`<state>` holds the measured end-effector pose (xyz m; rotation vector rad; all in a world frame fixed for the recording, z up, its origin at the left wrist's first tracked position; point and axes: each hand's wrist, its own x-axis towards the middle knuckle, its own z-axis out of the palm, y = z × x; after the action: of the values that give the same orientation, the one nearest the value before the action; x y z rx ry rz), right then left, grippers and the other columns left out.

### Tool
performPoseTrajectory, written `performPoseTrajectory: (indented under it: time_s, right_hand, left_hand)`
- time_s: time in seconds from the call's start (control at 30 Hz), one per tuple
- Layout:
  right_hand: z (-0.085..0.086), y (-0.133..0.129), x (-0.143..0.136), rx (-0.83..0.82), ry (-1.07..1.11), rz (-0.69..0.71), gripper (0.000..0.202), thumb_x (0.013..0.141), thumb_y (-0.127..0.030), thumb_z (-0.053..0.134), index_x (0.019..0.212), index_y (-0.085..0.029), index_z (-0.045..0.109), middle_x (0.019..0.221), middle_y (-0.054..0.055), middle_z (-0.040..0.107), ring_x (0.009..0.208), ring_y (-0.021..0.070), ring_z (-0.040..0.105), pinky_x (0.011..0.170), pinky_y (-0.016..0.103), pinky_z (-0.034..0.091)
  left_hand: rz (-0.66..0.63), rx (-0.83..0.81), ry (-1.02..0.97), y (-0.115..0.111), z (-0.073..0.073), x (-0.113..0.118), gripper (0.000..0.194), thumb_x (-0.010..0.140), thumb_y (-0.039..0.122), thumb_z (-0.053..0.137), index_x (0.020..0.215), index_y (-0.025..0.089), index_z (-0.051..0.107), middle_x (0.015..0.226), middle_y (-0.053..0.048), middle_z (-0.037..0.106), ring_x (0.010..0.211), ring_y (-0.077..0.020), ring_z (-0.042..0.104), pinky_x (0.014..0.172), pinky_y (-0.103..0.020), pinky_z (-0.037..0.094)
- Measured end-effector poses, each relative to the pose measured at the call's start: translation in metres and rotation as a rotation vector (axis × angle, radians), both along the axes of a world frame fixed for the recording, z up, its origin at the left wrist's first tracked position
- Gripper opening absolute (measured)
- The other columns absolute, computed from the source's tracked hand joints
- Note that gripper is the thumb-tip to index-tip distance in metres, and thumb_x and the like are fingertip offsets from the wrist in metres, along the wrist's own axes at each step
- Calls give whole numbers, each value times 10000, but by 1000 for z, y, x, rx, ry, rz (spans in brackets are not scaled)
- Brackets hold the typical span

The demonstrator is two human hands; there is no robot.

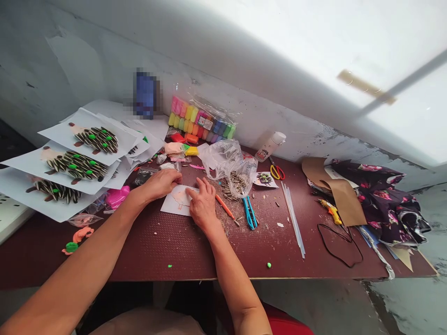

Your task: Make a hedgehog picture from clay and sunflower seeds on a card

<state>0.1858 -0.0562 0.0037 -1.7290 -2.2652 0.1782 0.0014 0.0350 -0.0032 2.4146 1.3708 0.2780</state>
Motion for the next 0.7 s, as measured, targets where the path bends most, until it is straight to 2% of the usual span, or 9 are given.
performPoseTrajectory:
  time_s: [0.2, 0.3, 0.5, 0.7]
  right_hand:
    - [2, 4, -2, -17, -58, 46, 449, 885, -55, 573, 1214, -298, 757, 1591, 95, 455, 1517, 323, 303, 1181, 545, 274]
    - [2, 6, 0, -11, -44, 64, 490, 862, -35, 584, 1215, -328, 757, 1584, 66, 470, 1511, 308, 316, 1186, 534, 272]
    - [0, 3, 10, 30, 0, -24, 514, 851, -20, 575, 1221, -323, 762, 1566, 73, 488, 1487, 298, 350, 1182, 506, 288]
    - [0, 1, 9, 20, -41, 7, 460, 874, -60, 594, 1204, -331, 764, 1547, 72, 509, 1476, 315, 357, 1176, 545, 286]
  left_hand:
    - [-16, -5, 6, 0, -1, 0, 274, 832, 102, 487, 934, 195, 724, 1019, -99, 752, 994, -243, 655, 827, -316, 494]
    - [-19, -3, -4, 0, -1, 0, 273, 829, 97, 488, 923, 198, 724, 1001, -94, 748, 983, -236, 651, 832, -311, 493]
    - [-3, 4, -27, 0, -3, 0, 285, 820, 74, 493, 912, 195, 734, 968, -94, 739, 958, -234, 650, 821, -314, 492]
    - [11, -20, -33, -1, -1, 0, 273, 814, 61, 510, 896, 199, 731, 984, -94, 744, 965, -249, 657, 800, -315, 477]
